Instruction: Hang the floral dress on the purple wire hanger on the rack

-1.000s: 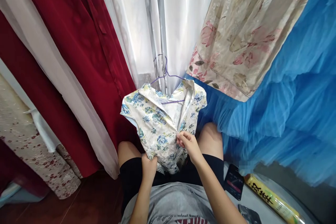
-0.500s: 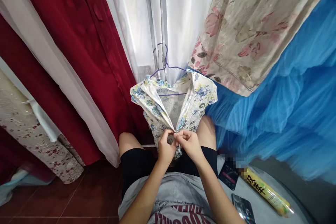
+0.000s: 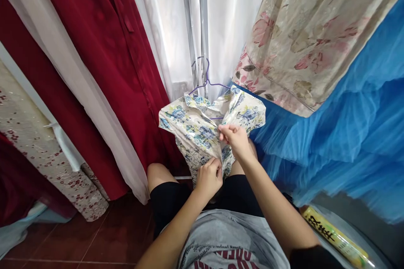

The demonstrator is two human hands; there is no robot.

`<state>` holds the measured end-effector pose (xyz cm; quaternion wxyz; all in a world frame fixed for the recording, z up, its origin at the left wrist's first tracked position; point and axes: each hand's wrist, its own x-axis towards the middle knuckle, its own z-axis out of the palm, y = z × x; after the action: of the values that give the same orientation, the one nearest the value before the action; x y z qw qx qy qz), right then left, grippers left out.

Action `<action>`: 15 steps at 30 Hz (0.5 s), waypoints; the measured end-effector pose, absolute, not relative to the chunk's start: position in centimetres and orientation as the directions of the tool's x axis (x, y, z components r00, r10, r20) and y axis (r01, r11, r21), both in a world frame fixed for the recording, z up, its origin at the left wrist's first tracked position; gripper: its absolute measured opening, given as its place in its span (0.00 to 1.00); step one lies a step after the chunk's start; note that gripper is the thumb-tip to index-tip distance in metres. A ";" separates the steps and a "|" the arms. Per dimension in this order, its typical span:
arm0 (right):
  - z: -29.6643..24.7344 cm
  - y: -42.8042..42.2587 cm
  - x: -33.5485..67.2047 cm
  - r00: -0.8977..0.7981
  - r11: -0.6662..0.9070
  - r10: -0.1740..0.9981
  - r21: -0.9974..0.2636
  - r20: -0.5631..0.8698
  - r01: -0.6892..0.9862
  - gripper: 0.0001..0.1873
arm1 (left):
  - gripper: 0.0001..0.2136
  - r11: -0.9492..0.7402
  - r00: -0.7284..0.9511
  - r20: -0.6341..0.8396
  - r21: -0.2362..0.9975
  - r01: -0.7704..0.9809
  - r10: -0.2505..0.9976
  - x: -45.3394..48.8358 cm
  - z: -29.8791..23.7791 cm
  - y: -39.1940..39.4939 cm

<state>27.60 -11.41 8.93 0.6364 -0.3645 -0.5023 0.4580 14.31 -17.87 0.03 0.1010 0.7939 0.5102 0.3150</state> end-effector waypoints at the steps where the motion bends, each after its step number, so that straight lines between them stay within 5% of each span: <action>1: 10.1 -10.2 27.3 0.080 0.342 0.940 -0.912 0.333 -0.228 0.17 | 0.06 -0.449 0.298 0.371 0.439 0.779 0.880 14.3 0.4 -17.9; 8: 15.8 -5.4 25.6 0.175 0.369 0.928 -0.866 0.327 -0.338 0.12 | 0.12 -0.414 0.368 0.202 0.291 0.862 0.908 15.4 0.0 -18.6; 15: 14.9 -6.7 26.3 0.097 0.491 0.870 -0.833 0.483 -0.255 0.14 | 0.02 -0.505 0.401 0.307 0.522 0.687 0.863 13.4 1.9 -14.7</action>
<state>26.28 -6.68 14.93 0.6815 -0.2904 -0.5301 0.4127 13.36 -14.66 1.94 0.1581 0.8219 0.4716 0.2776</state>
